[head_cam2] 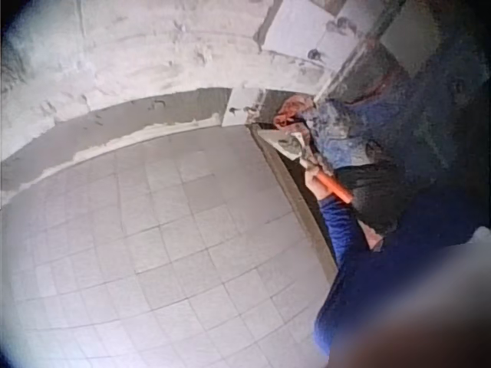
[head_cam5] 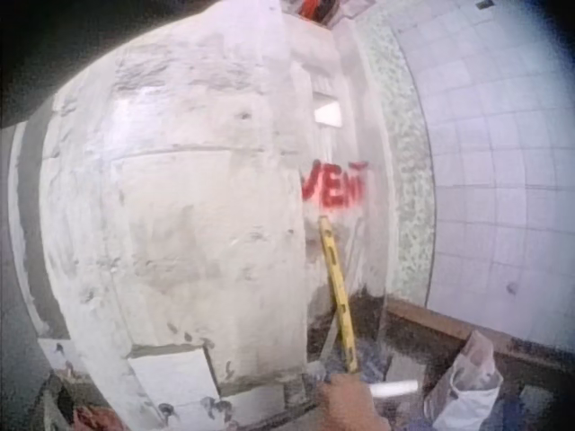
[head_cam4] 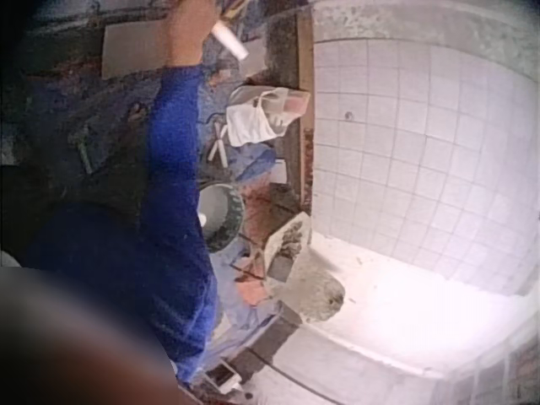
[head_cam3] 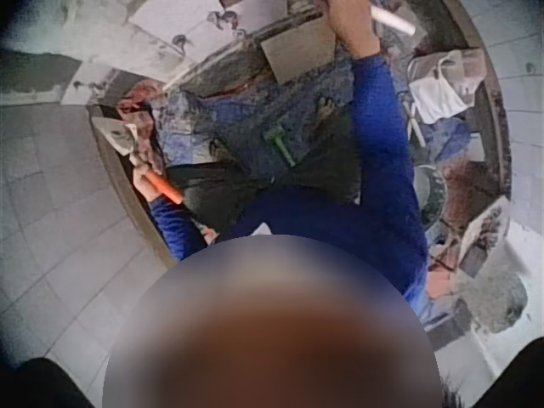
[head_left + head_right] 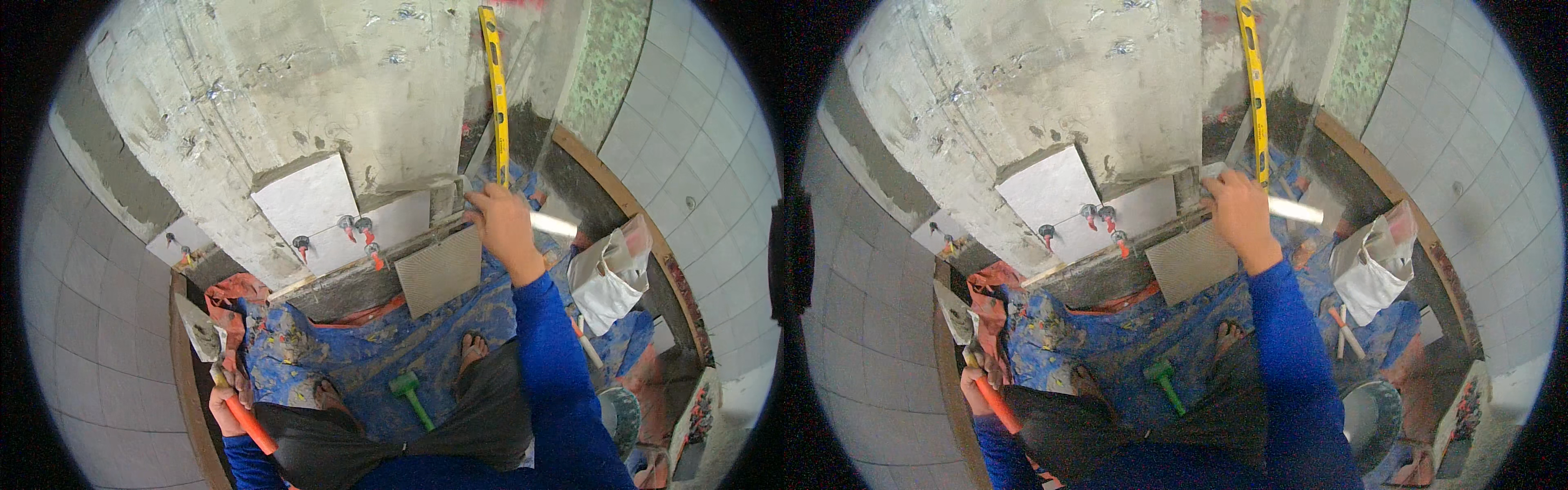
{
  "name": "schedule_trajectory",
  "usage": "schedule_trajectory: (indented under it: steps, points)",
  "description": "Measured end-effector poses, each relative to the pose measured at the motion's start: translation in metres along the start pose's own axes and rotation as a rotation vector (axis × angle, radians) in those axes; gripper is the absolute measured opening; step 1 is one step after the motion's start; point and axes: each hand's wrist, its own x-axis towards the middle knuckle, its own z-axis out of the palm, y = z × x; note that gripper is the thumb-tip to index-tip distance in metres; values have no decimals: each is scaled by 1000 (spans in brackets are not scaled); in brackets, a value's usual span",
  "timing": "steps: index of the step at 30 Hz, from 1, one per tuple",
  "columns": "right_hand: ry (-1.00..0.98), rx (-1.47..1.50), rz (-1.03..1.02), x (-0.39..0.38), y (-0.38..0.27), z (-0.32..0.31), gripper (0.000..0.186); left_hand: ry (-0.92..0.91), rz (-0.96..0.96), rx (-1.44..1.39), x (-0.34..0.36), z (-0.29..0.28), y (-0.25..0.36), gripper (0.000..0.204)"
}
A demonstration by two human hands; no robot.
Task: The person installs white ceramic tiles on a wall using tile leveling clips and a rubber mallet. They apply cement mortar with a trowel, position the tiles, and tap them into place. The person also uses a level to check alignment and spreads mortar between tiles.
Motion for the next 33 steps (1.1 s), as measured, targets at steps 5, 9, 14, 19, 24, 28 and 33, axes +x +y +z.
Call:
schedule_trajectory:
  steps: [5, 9, 14, 19, 24, 28, 33]
  points:
    - [-9, -23, -38, 20, 18, 13, 31, 33, 3, -40, -1, 2, 3, 16]
    - [-87, 5, -6, 20, 25, 28, 30, 72, -2, -30, 2, 6, 0, 14]
    - [-13, 78, -81, 22, 28, 27, 28, 42, -54, -11, 11, 10, 0, 17]
    - [6, 61, -147, 26, 8, 35, 26, 79, -58, 32, 17, 17, -2, 15]
    - [-24, -168, -154, 25, 14, 27, 18, 48, -56, 8, 17, 20, -4, 15]
    - [-60, -56, -84, 20, 22, 19, 31, 7, -68, 7, 18, 15, -3, 15]
    - [-91, -149, -41, 12, 35, 22, 29, -83, -85, 18, 19, 12, -1, 17]
